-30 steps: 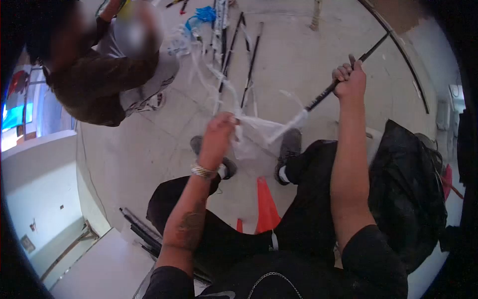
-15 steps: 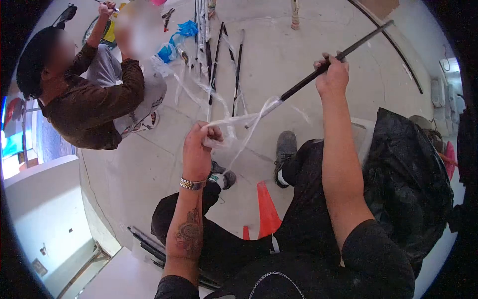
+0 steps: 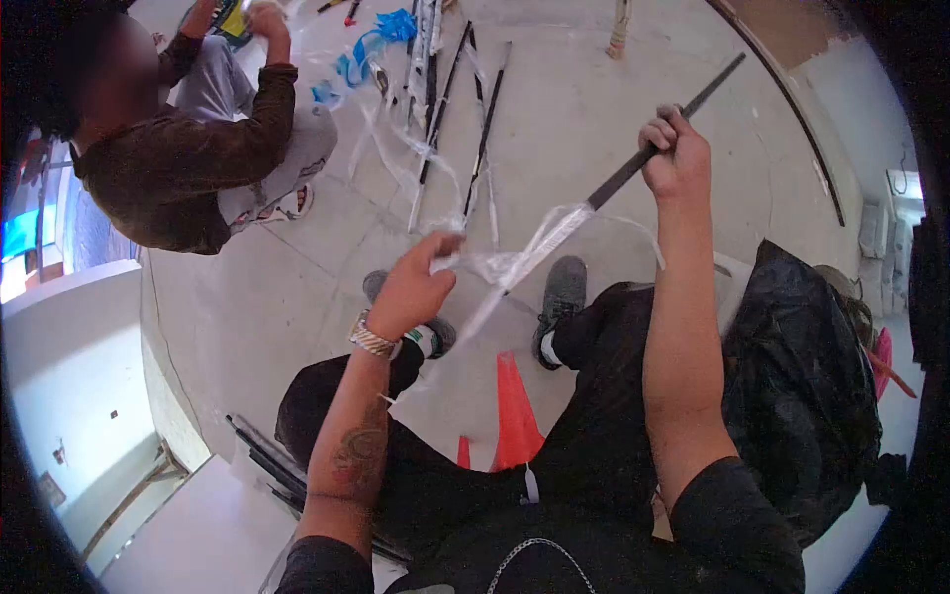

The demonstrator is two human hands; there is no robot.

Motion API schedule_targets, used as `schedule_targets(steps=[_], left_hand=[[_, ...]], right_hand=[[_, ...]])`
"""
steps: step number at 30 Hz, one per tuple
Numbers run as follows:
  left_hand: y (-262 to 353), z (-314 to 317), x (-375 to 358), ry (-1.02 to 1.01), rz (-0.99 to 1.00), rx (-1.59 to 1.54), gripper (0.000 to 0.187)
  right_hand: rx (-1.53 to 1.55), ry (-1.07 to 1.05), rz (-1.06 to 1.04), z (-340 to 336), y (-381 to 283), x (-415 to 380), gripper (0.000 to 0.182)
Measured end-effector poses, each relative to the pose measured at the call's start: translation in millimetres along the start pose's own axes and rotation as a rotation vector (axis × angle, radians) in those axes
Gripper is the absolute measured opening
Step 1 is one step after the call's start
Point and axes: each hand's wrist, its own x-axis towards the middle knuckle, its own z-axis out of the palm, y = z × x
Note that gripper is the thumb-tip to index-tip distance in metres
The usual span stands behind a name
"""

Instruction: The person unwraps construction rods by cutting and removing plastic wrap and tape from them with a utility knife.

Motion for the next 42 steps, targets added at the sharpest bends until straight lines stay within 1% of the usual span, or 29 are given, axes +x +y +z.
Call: schedule_targets(steps=[2,3,5,7,8,9,11,13,17,18,20,22,23,25,26,28,29,30,31,32,33,34,35,36,37,38,39,41,42], left_hand=[[14.5,-3.5,-1.1,0.055,0.21,-0.126,0.042],[23.4,-3.4,-2.2,-0.041,0.21,-0.364,0.047],[46.6,-2.2,-9.3,-0.139,0.191,-0.6,0.053],[68.1,4.1,-17.9,-0.331,-0.053,-0.685,0.056],[62.5,10.3,-17.6,-0.482,-0.005,-0.871,0.058],[63.5,11.0,-18.8,-0.486,-0.01,-0.882,0.058],[72.3,4.8,-22.7,-0.614,-0.032,-0.759,0.055],[74.9,3.9,-25.0,-0.596,-0.034,-0.752,0.053],[74.0,10.7,-26.8,-0.532,-0.014,-0.748,0.047],[72.0,11.4,-26.1,-0.533,-0.016,-0.75,0.047],[66.8,12.9,-25.7,-0.546,0.038,-0.743,0.035],[68.0,12.2,-25.7,-0.571,0.016,-0.768,0.034],[68.8,11.4,-25.4,-0.593,-0.002,-0.792,0.033],[65.9,14.0,-27.4,-0.591,-0.018,-0.81,0.032],[64.7,16.0,-28.0,-0.59,-0.038,-0.829,0.031],[65.8,18.9,-26.0,-0.591,-0.06,-0.81,0.031],[65.6,19.4,-24.8,-0.592,-0.092,-0.794,0.031],[63.7,19.1,-22.6,-0.586,-0.088,-0.793,0.031],[60.8,18.8,-20.1,-0.529,-0.111,-0.699,0.026],[56.4,19.7,-17.5,-0.47,-0.132,-0.607,0.021],[46.6,21.6,-14.0,-0.464,-0.131,-0.609,0.021],[39.4,21.5,-9.7,-0.329,-0.08,-0.597,0.019],[36.1,21.2,-8.1,-0.194,-0.031,-0.584,0.017],[36.9,21.5,-12.6,-0.186,-0.031,-0.588,0.017],[58.7,16.2,-20.1,-0.001,0.063,-0.276,0.015],[74.1,15.7,-27.2,0.184,0.148,0.039,0.014],[80.7,21.1,-33.8,0.196,0.143,0.036,0.014],[92.1,34.2,-45.3,0.053,0.433,0.523,0.012],[92.2,45.1,-49.4,0.068,0.423,0.517,0.012]], right_hand=[[-0.066,0.029,-0.034,15.2,13.1,-11.2,0.008],[-0.063,0.042,-0.032,15.9,15.1,-12.4,0.008],[-0.091,-0.051,0.04,16.3,20.5,-11.1,0.006],[-0.128,-0.012,0.017,21.3,29.6,-14.1,0.005],[-0.119,-0.031,0.03,21.8,31.3,-14.8,0.005],[-0.113,-0.051,0.043,22.2,32.2,-15.5,0.005],[-0.124,-0.069,0.056,25.3,31.3,-16.9,0.007],[-0.033,-0.123,0.101,27.0,33.1,-18.8,0.011],[-0.028,-0.122,0.12,29.2,35.8,-22.2,0.015],[-0.04,-0.169,0.126,27.0,35.3,-20.2,0.017],[-0.05,-0.212,0.133,23.1,34.7,-18.0,0.019],[-0.038,-0.326,0.181,22.8,34.5,-17.0,0.025],[-0.038,-0.327,0.181,25.3,35.6,-18.9,0.025],[0.102,-0.242,0.341,37.3,40.5,-27.5,0.022],[0.1,-0.247,0.339,53.0,49.1,-39.6,0.022],[-0.017,0.069,0.263,85.5,68.4,-63.3,0.022],[-0.017,0.063,0.263,74.1,65.9,-55.3,0.022],[0.074,-0.247,0.434,50.8,61.4,-40.8,0.023],[0.167,-0.558,0.603,45.5,58.5,-36.8,0.024],[0.166,-0.561,0.608,41.5,54.8,-33.4,0.024],[0.022,-0.485,0.493,38.3,51.4,-31.6,0.026],[-0.122,-0.409,0.376,40.1,50.2,-32.5,0.028],[-0.126,-0.412,0.381,42.9,50.5,-34.8,0.028],[-0.258,-0.181,0.158,46.4,51.7,-37.9,0.029],[-0.383,0.048,-0.068,50.5,53.1,-40.1,0.031],[-0.332,0.096,-0.137,53.9,53.2,-40.9,0.032],[-0.336,0.087,-0.128,54.1,52.5,-43.1,0.032],[-0.311,0.054,-0.195,55.5,50.8,-48.4,0.034],[-0.246,0.075,-0.186,55.7,54.0,-49.8,0.035]])
